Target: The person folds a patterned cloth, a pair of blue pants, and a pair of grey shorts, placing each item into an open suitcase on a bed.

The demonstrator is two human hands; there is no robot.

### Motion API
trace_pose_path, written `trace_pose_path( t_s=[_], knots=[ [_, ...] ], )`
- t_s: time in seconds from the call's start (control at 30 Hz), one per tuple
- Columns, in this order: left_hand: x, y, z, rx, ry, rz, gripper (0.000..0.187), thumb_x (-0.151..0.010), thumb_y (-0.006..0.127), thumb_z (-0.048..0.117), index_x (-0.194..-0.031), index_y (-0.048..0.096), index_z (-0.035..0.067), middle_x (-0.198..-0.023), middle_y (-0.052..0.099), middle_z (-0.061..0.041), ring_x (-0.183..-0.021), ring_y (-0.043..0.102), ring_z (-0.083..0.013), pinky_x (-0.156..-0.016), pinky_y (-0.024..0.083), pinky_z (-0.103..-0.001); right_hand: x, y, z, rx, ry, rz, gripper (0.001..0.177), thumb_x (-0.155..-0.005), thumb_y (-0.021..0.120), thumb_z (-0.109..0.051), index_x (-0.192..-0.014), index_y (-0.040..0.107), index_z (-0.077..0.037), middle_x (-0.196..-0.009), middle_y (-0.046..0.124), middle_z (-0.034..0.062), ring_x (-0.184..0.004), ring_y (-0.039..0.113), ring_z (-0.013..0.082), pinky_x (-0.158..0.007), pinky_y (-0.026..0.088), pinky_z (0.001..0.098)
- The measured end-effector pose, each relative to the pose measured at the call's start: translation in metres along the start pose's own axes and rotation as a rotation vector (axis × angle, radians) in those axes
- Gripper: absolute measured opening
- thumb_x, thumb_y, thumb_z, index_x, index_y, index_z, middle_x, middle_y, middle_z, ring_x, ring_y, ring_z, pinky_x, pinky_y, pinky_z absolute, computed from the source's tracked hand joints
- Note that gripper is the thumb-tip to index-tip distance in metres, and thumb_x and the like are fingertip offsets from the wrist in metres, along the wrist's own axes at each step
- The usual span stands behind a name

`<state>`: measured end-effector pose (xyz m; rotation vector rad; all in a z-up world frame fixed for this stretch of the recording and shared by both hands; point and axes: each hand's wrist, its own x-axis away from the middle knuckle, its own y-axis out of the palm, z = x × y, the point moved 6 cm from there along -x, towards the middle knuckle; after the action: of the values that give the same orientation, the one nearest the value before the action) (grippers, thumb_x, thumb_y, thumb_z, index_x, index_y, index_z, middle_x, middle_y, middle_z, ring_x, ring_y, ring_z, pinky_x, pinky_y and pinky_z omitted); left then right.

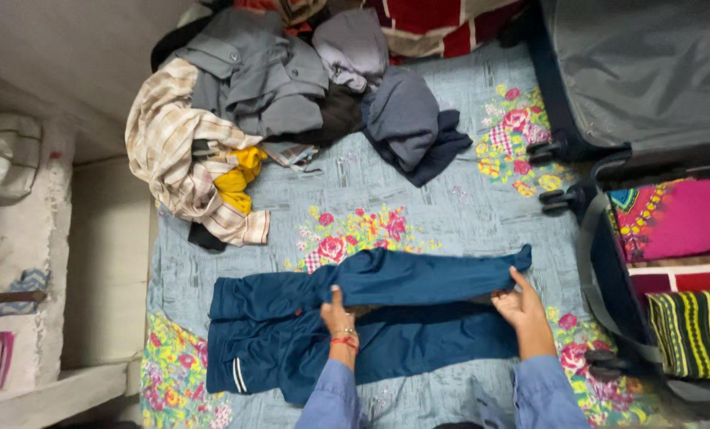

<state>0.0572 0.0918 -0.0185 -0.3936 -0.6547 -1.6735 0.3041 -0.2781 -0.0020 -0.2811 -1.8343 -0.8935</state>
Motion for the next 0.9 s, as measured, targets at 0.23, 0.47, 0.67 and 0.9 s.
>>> trace_pose_path(
  t_s=[0.23, 0.47, 0.67, 0.9],
  knots=[
    [0.019, -0.044, 0.065, 0.017, 0.403, 0.263, 0.047, -0.101, 0.062, 0.043, -0.082, 0.057, 0.0, -0.079, 0.059, -0.001, -0.068, 0.049, -0.0114, -0.059, 0.043, -0.034, 0.034, 0.024, -0.03, -0.133, -0.217, -0.278, 0.027, -0.084, 0.077, -0.004, -0.109, 0.066, -0.008, -0.114, 0.072, 0.0075, -0.114, 0.066, 0.0241, -0.108, 0.052, 0.0427],
    [0.06, -0.14, 0.049, -0.512, 0.463, 0.608, 0.071, -0.116, 0.063, 0.045, -0.083, 0.055, -0.017, -0.078, 0.062, -0.024, -0.072, 0.045, -0.0226, -0.065, 0.047, -0.038, 0.058, -0.049, -0.002, 0.034, -0.244, -0.161, 0.029, -0.087, 0.072, -0.009, -0.115, 0.062, -0.006, -0.111, 0.068, 0.0126, -0.104, 0.067, 0.0296, -0.093, 0.054, 0.0451],
    [0.076, -0.176, 0.007, -0.54, 0.002, 0.607, 0.059, -0.103, 0.059, 0.045, -0.104, 0.063, -0.014, -0.082, 0.068, -0.026, -0.059, 0.069, -0.0363, -0.045, 0.054, -0.041, 0.079, -0.145, 0.036, 0.57, -0.198, 0.472, 0.035, -0.095, 0.067, -0.018, -0.127, 0.052, -0.015, -0.108, 0.061, 0.0144, -0.09, 0.065, 0.0342, -0.065, 0.055, 0.0467],
    [0.088, -0.17, -0.013, -0.6, -0.109, 0.565, 0.05, -0.095, 0.074, 0.035, -0.099, 0.066, -0.014, -0.081, 0.071, -0.027, -0.055, 0.066, -0.0307, -0.048, 0.05, -0.041, 0.089, -0.126, 0.017, 0.832, -0.486, 0.56, 0.041, -0.102, 0.065, -0.024, -0.137, 0.06, -0.004, -0.125, 0.063, 0.0146, -0.102, 0.067, 0.0345, -0.073, 0.064, 0.0486]
  ],
)
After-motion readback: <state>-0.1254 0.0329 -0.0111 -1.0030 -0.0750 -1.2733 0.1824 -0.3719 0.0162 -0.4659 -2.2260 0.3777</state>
